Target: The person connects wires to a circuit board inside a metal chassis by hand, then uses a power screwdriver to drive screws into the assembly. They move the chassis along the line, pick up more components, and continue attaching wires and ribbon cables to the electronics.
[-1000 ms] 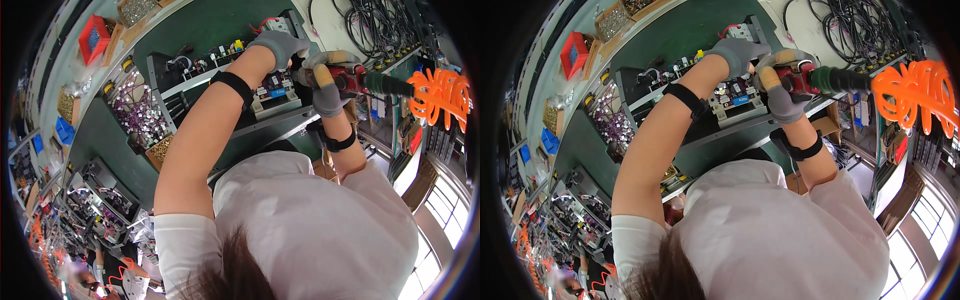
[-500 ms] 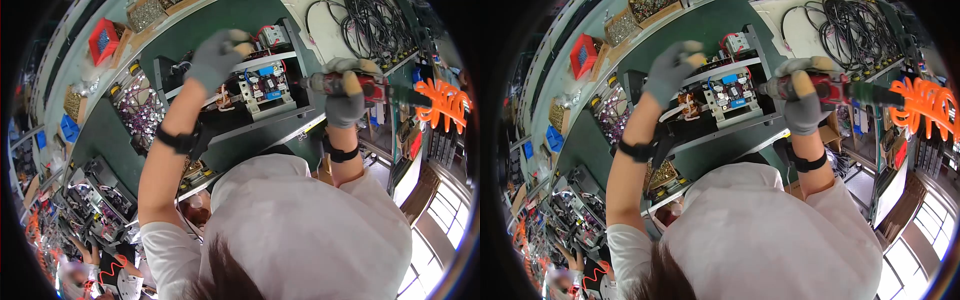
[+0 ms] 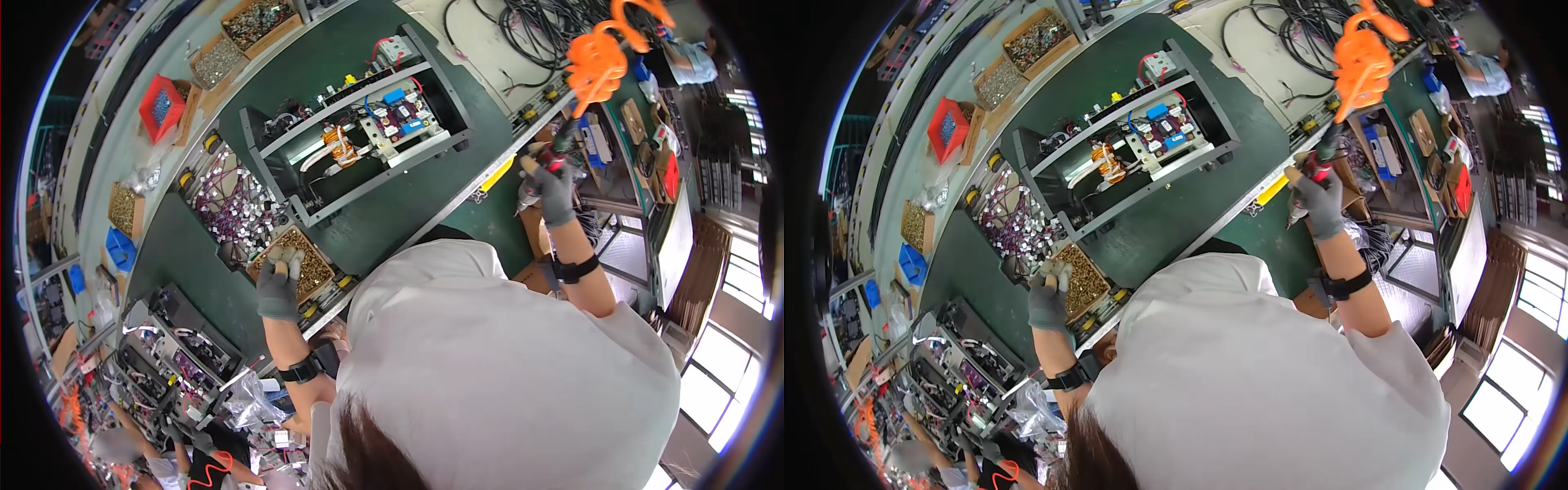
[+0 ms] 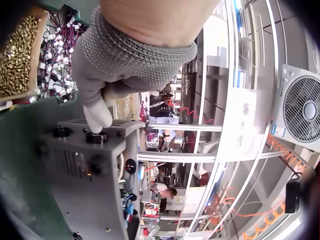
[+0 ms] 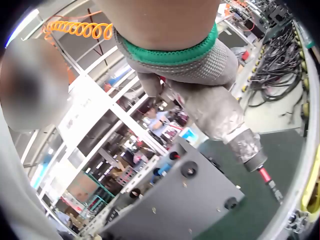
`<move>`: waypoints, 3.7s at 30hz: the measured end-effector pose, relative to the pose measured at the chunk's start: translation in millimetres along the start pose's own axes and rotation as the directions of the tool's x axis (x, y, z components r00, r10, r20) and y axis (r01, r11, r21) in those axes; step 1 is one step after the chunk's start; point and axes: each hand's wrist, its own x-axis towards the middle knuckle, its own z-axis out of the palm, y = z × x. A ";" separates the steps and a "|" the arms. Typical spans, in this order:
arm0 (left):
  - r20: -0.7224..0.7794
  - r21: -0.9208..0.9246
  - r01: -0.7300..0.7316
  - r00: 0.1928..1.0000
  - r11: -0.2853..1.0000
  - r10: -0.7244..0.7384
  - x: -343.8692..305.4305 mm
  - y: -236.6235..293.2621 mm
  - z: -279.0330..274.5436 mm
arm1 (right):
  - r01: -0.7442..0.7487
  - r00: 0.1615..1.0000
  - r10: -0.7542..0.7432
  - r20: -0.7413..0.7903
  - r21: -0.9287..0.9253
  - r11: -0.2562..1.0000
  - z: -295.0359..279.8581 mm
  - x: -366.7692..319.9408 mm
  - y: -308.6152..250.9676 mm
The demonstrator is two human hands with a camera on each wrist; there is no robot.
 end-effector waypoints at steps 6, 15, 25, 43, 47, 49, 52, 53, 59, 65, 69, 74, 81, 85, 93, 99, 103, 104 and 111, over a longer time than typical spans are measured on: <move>0.040 0.062 0.019 0.999 0.998 -0.022 4.8 -10.3 -15.3 | -0.096 0.994 0.091 -0.068 -0.077 0.992 -23.9 -11.8 99.1; 0.018 0.008 0.134 0.991 0.991 -0.134 -6.5 -33.7 -20.6 | -0.224 0.975 0.222 -0.033 -0.199 0.954 -33.3 -3.4 166.0; -0.109 -0.188 0.230 0.961 0.955 -0.253 7.1 -77.0 -71.4 | -0.203 0.977 0.189 -0.096 -0.167 0.965 -23.2 6.2 190.4; -0.344 0.891 0.211 0.892 0.402 0.294 63.4 -96.8 -68.0 | -0.139 0.984 0.067 -0.165 -0.475 0.869 -19.9 -1.3 244.0; -0.231 0.827 -0.008 0.907 0.562 0.353 42.9 -46.6 -13.6 | -0.125 0.989 0.055 -0.137 -0.576 0.808 -39.7 1.7 271.4; 0.026 0.765 -0.447 0.741 0.464 0.671 51.2 -30.1 4.3 | -0.232 0.968 0.126 -0.219 -0.576 0.784 -34.5 0.9 277.7; 0.106 0.634 -0.506 0.806 0.585 0.582 60.2 14.4 55.6 | -0.587 0.786 0.611 -0.096 -0.425 0.689 -9.9 -17.9 176.1; 0.105 0.625 -0.517 0.798 0.584 0.594 65.6 27.6 71.3 | -0.798 0.463 0.869 0.172 -0.345 0.494 35.2 -27.0 119.8; -0.109 0.976 0.021 0.910 0.219 0.399 92.7 80.7 142.8 | 0.426 0.891 -0.230 0.390 -0.551 0.717 145.8 -0.6 -21.7; -0.135 0.984 0.060 0.871 0.169 0.473 98.8 68.0 143.3 | 0.399 0.829 -0.555 0.069 -0.769 0.500 228.4 113.8 -61.1; -0.132 0.983 0.056 0.875 0.173 0.466 99.6 69.9 140.7 | 0.180 0.981 -0.157 0.118 -0.858 0.480 237.2 176.3 -51.2; -0.140 0.980 0.067 0.900 0.186 0.412 99.4 72.1 139.3 | 0.368 0.923 0.012 0.386 -0.889 0.272 225.7 236.6 -49.6; -0.085 0.972 -0.030 0.880 0.232 0.468 100.5 67.6 131.0 | 0.350 0.935 -0.113 0.335 -0.922 0.164 230.4 222.8 -71.5; -0.022 0.962 -0.135 0.825 0.235 0.565 85.9 68.6 130.2 | 0.401 0.883 -0.414 0.220 -0.811 0.426 194.4 171.1 -99.6; 0.011 0.808 -0.450 0.657 0.381 0.754 131.4 60.4 115.2 | 0.431 0.840 -0.533 0.100 -0.719 0.545 143.5 43.0 -47.3; -0.183 0.852 -0.196 0.757 0.485 0.628 134.1 60.8 116.1 | 0.497 0.837 -0.542 0.080 -0.525 0.691 155.4 -1.7 -44.2; -0.166 0.914 -0.103 0.789 0.393 0.592 126.4 73.0 117.2 | 0.535 0.821 -0.545 0.169 -0.560 0.632 155.8 -34.3 -48.7; -0.165 0.915 -0.075 0.826 0.395 0.539 119.7 78.1 120.6 | 0.572 0.786 -0.578 0.220 -0.615 0.543 157.8 -36.0 -53.4; -0.164 0.935 -0.040 0.833 0.352 0.528 122.7 75.4 135.5 | 0.480 0.829 -0.512 0.224 -0.754 0.448 157.5 -18.6 -31.6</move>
